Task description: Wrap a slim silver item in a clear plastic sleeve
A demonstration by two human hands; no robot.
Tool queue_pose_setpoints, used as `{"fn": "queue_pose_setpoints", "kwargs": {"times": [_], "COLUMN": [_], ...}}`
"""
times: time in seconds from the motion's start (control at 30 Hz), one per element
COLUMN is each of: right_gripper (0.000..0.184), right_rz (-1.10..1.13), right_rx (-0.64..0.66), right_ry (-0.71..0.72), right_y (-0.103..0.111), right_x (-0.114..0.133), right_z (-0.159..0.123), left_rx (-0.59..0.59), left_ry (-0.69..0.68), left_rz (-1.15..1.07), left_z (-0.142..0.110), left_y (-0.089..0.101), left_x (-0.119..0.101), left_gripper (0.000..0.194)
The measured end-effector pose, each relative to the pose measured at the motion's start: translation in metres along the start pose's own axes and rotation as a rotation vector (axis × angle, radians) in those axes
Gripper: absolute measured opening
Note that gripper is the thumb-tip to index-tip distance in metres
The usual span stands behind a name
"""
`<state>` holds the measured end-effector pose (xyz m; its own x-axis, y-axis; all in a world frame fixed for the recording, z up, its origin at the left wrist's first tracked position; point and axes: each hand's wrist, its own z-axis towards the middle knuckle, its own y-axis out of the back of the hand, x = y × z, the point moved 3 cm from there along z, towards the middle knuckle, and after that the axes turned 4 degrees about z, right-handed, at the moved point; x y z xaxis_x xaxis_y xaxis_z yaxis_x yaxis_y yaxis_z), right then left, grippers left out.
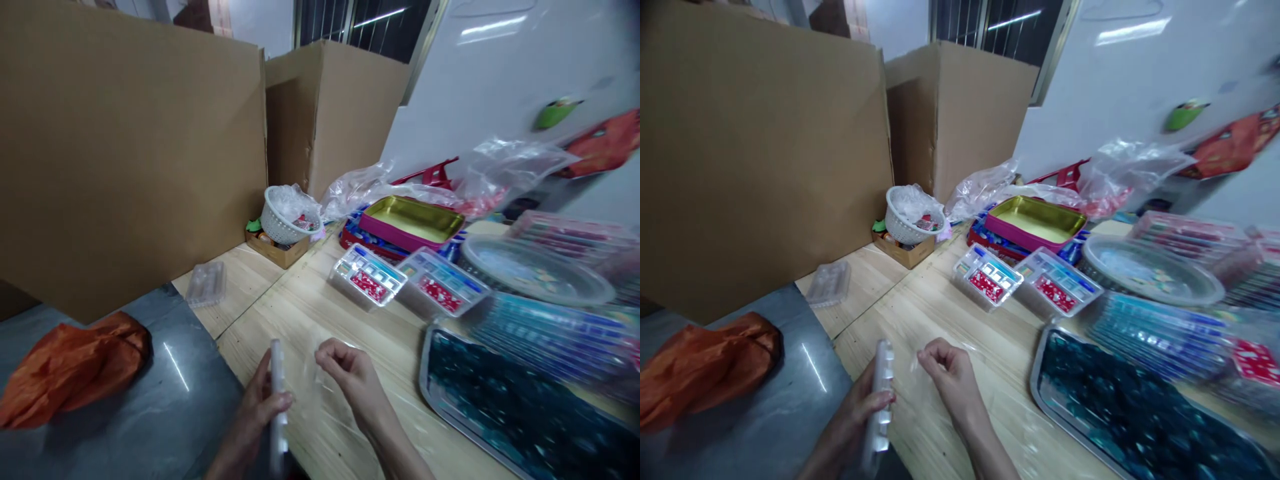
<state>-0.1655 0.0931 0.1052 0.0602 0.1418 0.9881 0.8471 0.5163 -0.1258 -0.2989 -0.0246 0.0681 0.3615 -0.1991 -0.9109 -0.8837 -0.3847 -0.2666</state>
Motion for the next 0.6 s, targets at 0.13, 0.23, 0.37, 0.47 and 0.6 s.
{"fn": "queue_pose_setpoints", "kwargs": {"times": [0.13,0.23,0.37,0.47,0.6], "right_gripper": [0.032,0.032,0.031,0.028,0.025], "right_rz": [-0.005,0.09,0.227,0.267,0.278], "right_rx": [0.219,0.315,0.342,0.351,0.353], "right_ry": [0.006,-0.05,-0.119,-0.137,-0.15], "right_y": [-0.026,-0.039,-0.043,-0.042,-0.044], "right_x": [-0.001,-0.006,-0.013,-0.014,-0.014], "right_z": [0.001,-0.003,-0.005,-0.006,-0.006], "left_rx": [0.004,0.038,0.089,0.088,0.082], "left_ry": [0.008,-0.021,-0.056,-0.045,-0.009], "left_rz": [0.015,0.02,0.028,0.021,0.006], "left_z": [0.001,0.001,0.001,0.002,0.002], "left_y": [-0.001,-0.004,-0.008,-0.008,-0.01], "left_x": [0.004,0.002,-0.002,-0.001,0.0], "left_gripper": [0.085,0.08,0.071,0.069,0.065]}}
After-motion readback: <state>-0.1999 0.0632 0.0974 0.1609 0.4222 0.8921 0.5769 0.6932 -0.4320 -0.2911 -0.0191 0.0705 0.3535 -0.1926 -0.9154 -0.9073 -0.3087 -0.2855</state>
